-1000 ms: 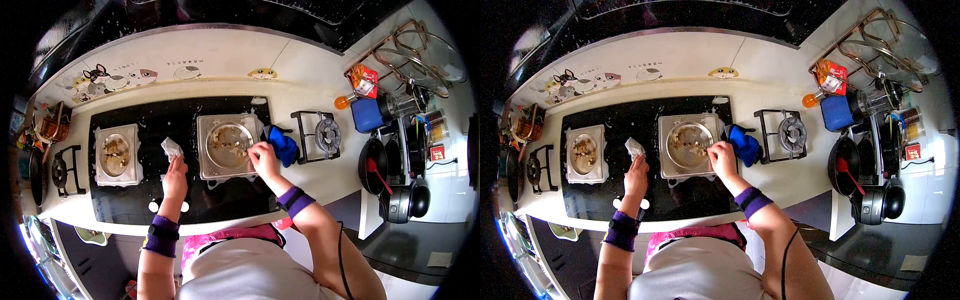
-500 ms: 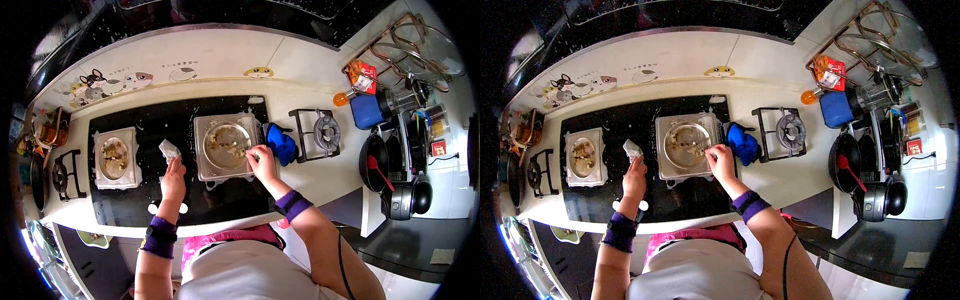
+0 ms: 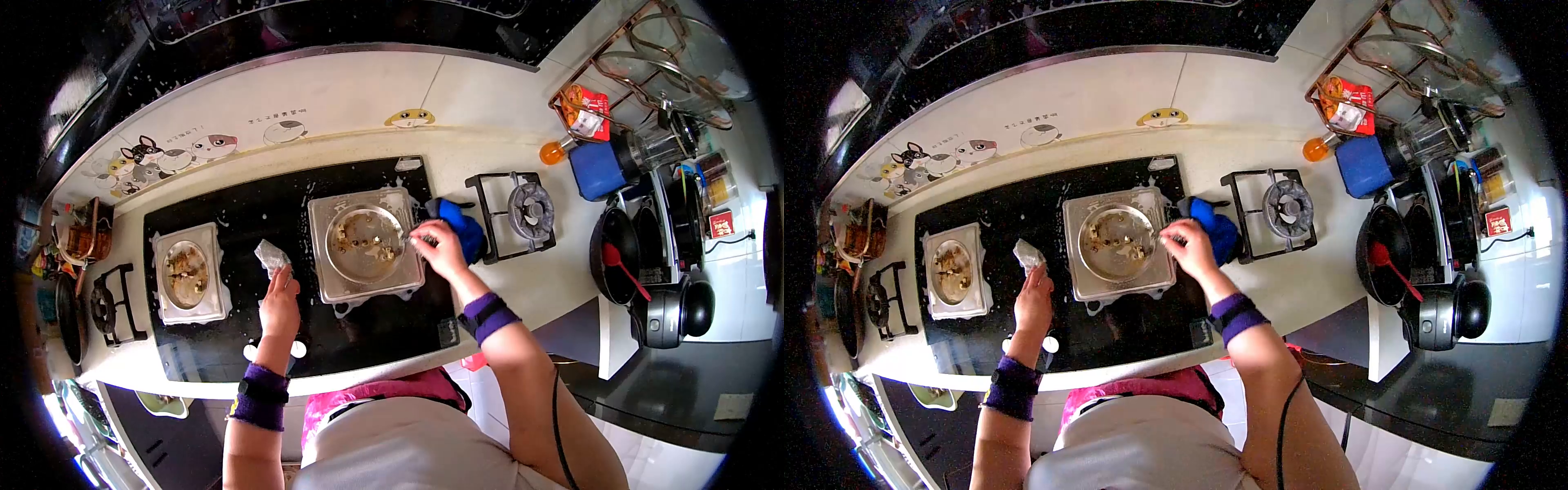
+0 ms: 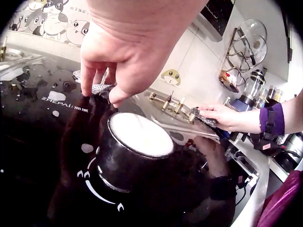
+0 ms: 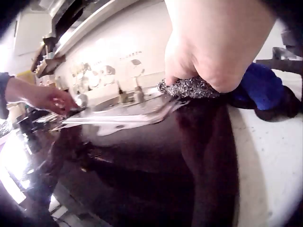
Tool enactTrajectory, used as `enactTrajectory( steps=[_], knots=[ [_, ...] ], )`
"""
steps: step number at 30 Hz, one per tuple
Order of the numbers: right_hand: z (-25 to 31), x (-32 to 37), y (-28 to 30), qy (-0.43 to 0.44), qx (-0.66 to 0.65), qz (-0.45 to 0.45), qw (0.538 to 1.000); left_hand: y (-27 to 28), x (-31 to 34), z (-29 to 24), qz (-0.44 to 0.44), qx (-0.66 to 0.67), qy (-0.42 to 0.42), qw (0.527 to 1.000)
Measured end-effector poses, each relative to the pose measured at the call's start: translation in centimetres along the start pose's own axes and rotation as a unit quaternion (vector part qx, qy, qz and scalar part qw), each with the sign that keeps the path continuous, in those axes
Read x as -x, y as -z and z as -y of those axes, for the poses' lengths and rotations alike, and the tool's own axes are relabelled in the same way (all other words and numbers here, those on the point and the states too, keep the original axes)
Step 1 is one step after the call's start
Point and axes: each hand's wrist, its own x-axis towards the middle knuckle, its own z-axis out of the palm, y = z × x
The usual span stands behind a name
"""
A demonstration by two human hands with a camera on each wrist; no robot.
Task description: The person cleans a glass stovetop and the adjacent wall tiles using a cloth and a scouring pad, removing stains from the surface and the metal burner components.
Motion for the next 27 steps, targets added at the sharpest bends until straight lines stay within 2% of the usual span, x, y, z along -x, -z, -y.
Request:
enactTrajectory(
  steps=[2,5,8,9,10,12,15,19,21,24,25,27],
  knots=[
    [-2.5,-2.4,1.2,-0.024,-0.029,-0.009,0.999,0.0,-0.1,0.0,-0.003,0.0,-0.002,1.0],
    [-4.3,-4.5,2.6,-0.147,-0.191,-0.01,0.97,0.0,-0.1,-0.1,-0.003,0.004,-0.002,1.0],
    [-1.6,-3.2,1.5,-0.147,-0.175,-0.016,0.973,-0.1,-0.2,-0.2,0.006,0.005,0.003,1.0],
    [-0.2,-1.8,1.0,-0.079,-0.082,-0.012,0.993,0.0,-0.1,-0.3,0.006,0.004,0.002,1.0],
    [0.2,0.2,-0.2,-0.101,-0.079,0.001,0.992,0.1,-0.2,-0.3,0.006,0.003,0.001,1.0],
    [2.9,3.1,-1.2,0.013,0.121,-0.027,0.992,0.2,-0.2,-0.4,0.001,-0.001,-0.004,1.0],
    [0.8,1.7,-2.7,0.002,0.12,-0.05,0.991,0.2,0.0,-0.4,0.002,-0.007,-0.003,1.0],
    [-1.2,-6.6,-3.8,0.006,0.086,-0.101,0.991,0.0,-0.2,-0.5,-0.003,-0.012,-0.004,1.0],
    [-1.4,-8.4,-4.2,-0.003,0.091,-0.112,0.99,-0.1,-0.1,-0.5,-0.002,-0.015,-0.004,1.0],
    [-0.2,-4.8,-3.9,-0.006,0.071,-0.111,0.991,0.1,-0.4,-0.7,-0.004,-0.024,-0.005,1.0],
    [1.0,-2.7,-3.3,0.016,0.054,-0.126,0.99,-0.1,-0.3,-0.7,-0.01,-0.02,-0.004,1.0],
    [2.4,2.7,-2.3,-0.026,0.11,-0.08,0.99,-0.3,-0.2,-0.7,-0.016,-0.011,-0.003,1.0]
  ],
)
